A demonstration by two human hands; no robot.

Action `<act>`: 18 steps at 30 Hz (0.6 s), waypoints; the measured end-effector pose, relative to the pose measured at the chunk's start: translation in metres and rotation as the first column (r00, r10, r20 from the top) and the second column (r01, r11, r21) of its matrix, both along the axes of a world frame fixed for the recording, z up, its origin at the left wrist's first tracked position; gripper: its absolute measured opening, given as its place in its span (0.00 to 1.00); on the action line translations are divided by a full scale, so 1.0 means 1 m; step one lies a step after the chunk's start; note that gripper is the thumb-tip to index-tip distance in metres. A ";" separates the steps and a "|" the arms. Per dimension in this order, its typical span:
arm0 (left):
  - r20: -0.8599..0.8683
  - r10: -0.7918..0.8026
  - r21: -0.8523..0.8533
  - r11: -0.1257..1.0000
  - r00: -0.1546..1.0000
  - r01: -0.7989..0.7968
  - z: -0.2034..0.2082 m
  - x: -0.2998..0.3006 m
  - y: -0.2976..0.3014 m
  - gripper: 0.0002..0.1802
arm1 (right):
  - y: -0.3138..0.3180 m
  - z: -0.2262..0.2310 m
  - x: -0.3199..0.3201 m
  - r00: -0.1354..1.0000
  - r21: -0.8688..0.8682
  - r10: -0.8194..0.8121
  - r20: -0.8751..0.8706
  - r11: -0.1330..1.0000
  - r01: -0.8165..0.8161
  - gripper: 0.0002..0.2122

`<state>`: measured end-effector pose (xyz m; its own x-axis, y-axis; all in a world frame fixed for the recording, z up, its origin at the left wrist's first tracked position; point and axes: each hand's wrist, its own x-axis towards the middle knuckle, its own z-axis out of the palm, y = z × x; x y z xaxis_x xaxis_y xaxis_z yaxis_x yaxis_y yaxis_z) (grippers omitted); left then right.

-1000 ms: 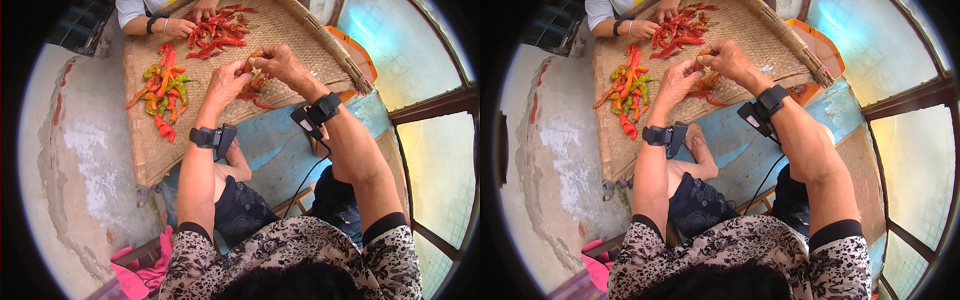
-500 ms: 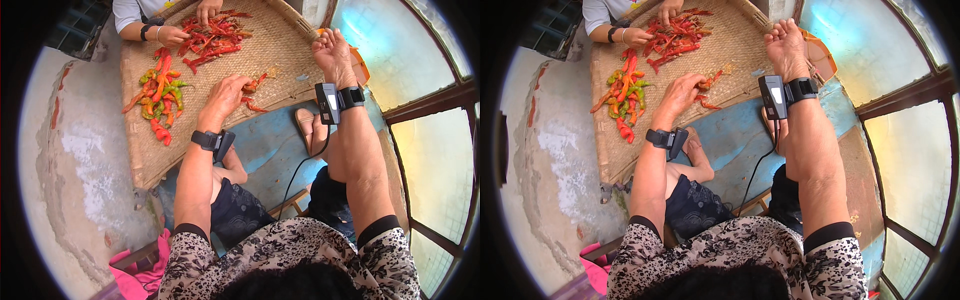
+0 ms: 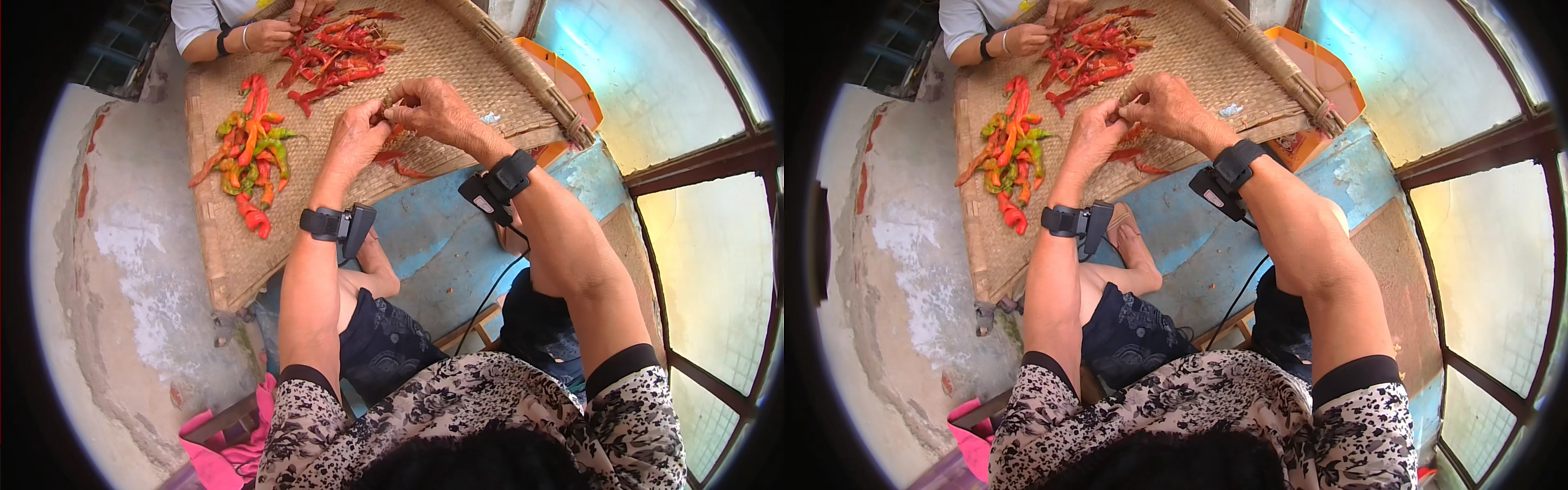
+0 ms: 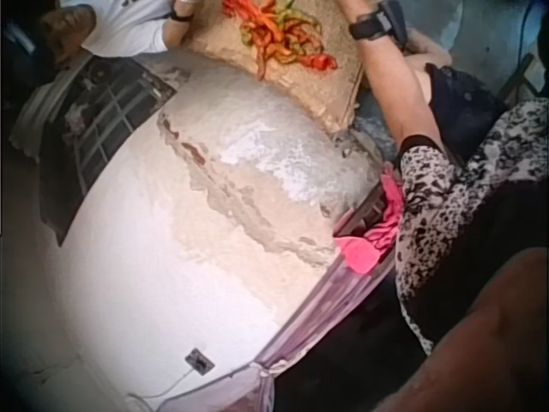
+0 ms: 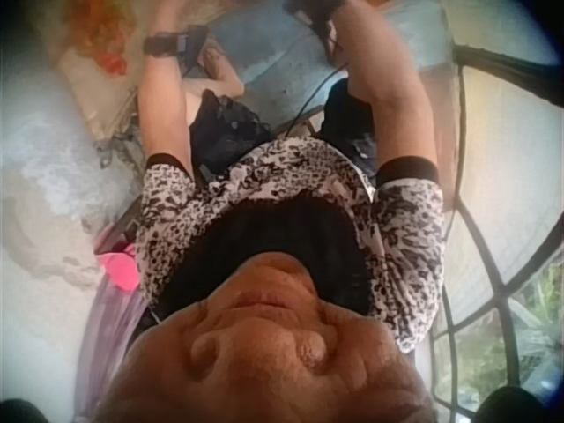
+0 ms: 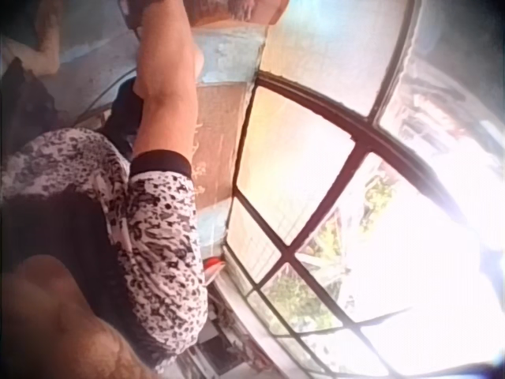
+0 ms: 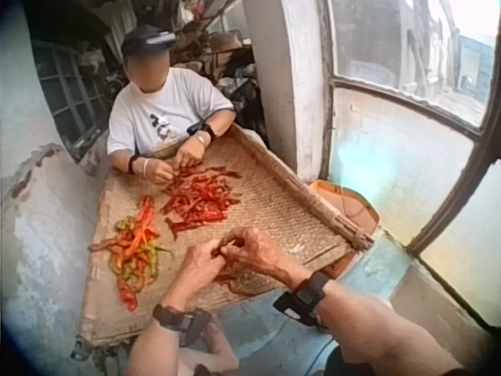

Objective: The person sorts through a pile of dried red and green chili peppers on a woven tray, picking up individual peppers to pull off the stems and break them open to release the seeds.

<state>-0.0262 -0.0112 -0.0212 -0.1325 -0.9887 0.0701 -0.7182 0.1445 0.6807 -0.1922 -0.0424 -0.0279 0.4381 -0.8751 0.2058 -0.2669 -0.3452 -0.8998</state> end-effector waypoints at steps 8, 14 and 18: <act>-0.191 0.013 -0.049 0.999 0.982 -0.022 0.004 0.017 0.006 0.14 | -0.014 0.009 -0.015 0.960 -0.112 -0.256 0.112 0.957 0.268 0.09; 0.451 0.087 -0.185 0.983 0.888 -0.002 -0.016 0.045 0.008 0.15 | -0.035 0.024 -0.101 0.743 -0.417 -0.659 0.117 0.646 0.639 0.12; 0.543 0.145 -0.244 0.970 0.827 -0.010 -0.027 0.036 0.004 0.13 | -0.042 0.020 -0.140 0.613 -0.420 -0.779 0.134 0.516 0.747 0.13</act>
<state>0.0103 -0.0069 -0.0487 -0.1389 -0.9644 0.2252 -0.9781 0.1692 0.1214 -0.3320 -0.0849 -0.0076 -0.3319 -0.7191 0.6105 -0.6533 -0.2916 -0.6987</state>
